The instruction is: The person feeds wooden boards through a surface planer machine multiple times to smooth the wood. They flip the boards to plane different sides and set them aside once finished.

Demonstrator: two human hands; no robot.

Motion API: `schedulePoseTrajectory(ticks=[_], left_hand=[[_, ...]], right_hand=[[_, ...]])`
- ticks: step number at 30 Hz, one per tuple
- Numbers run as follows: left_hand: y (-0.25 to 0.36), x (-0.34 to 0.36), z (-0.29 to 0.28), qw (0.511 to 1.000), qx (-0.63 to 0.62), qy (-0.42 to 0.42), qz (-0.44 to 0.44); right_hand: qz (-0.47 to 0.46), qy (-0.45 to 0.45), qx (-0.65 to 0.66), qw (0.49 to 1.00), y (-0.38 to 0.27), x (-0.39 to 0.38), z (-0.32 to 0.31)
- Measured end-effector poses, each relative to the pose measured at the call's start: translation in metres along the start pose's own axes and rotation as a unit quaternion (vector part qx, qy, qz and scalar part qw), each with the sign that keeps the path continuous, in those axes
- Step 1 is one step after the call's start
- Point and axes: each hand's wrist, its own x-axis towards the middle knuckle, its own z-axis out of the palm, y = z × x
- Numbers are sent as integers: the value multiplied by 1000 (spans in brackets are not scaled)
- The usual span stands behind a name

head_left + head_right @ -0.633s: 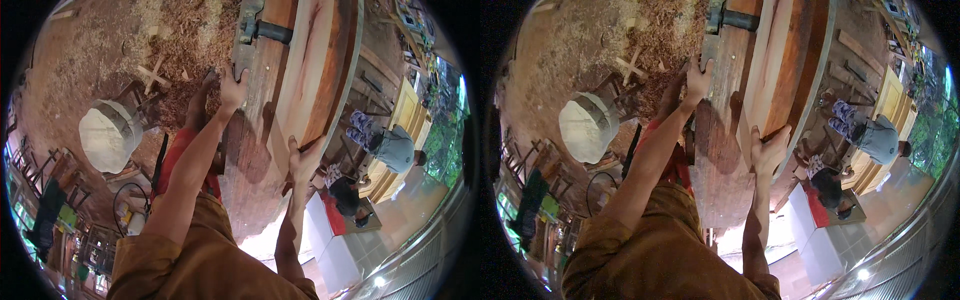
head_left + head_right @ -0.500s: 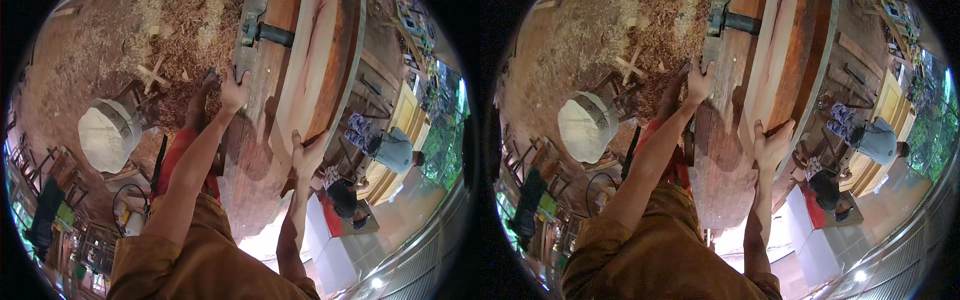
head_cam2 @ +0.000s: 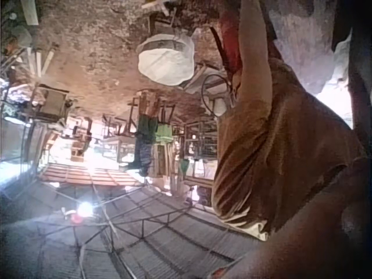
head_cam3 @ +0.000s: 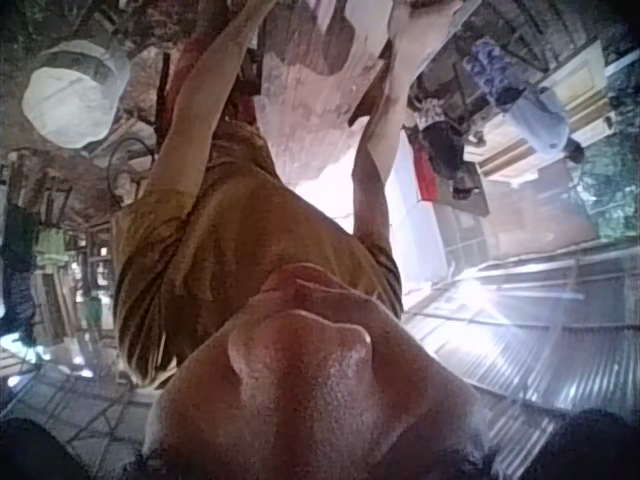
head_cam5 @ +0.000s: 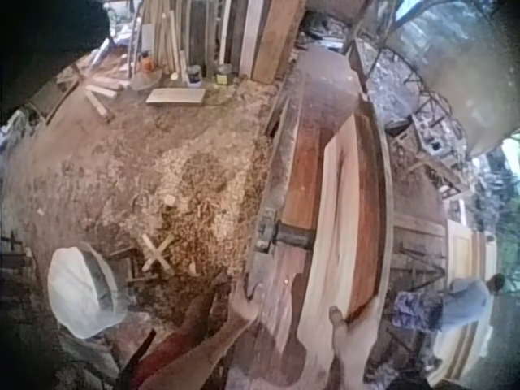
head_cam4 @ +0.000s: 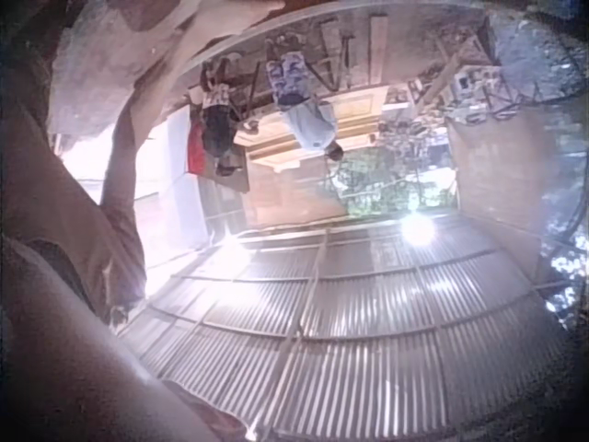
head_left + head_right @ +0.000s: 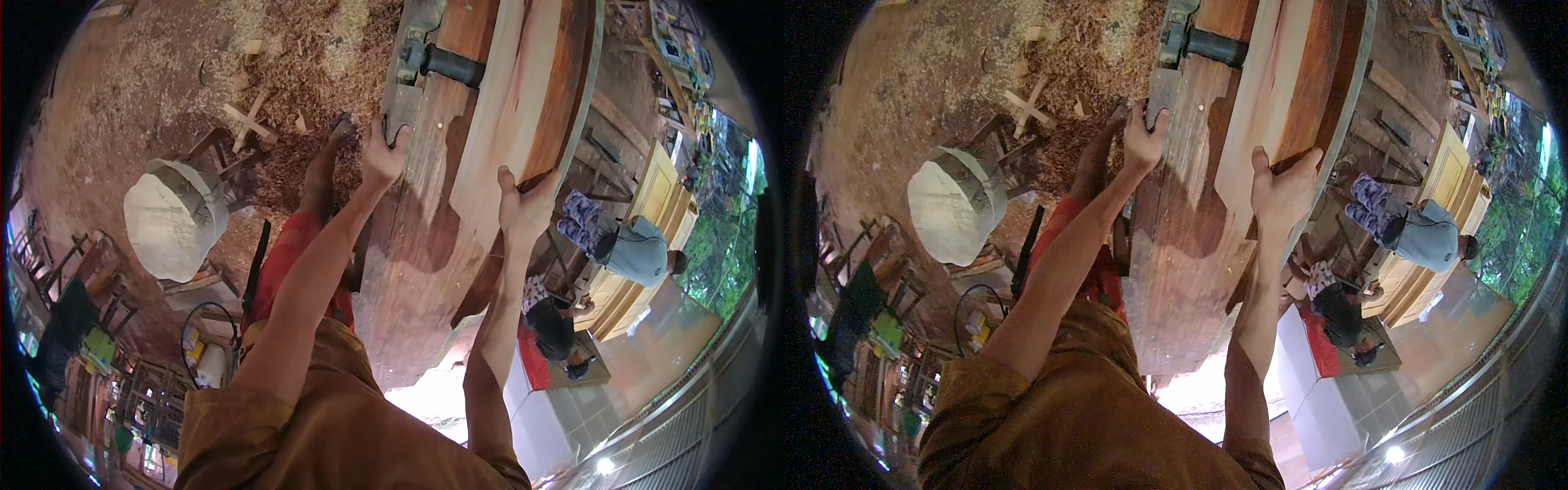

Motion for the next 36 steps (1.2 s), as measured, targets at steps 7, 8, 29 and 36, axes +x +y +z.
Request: schedulePoseTrajectory(ticks=[7, 8, 29, 36], left_hand=[[4, -1, -2, 999, 26, 18, 14], [5, -3, -2, 999, 20, 26, 35], [5, 0, -9, 998, 37, -48, -3], [2, -1, -7, 998, 48, -30, 22]], right_hand=[[-30, 16, -17, 999, -11, 21, 3], [-29, 15, -16, 999, -13, 24, 2], [-35, 24, -19, 999, -56, 135, 14], [-47, 14, -14, 999, -65, 183, 21]])
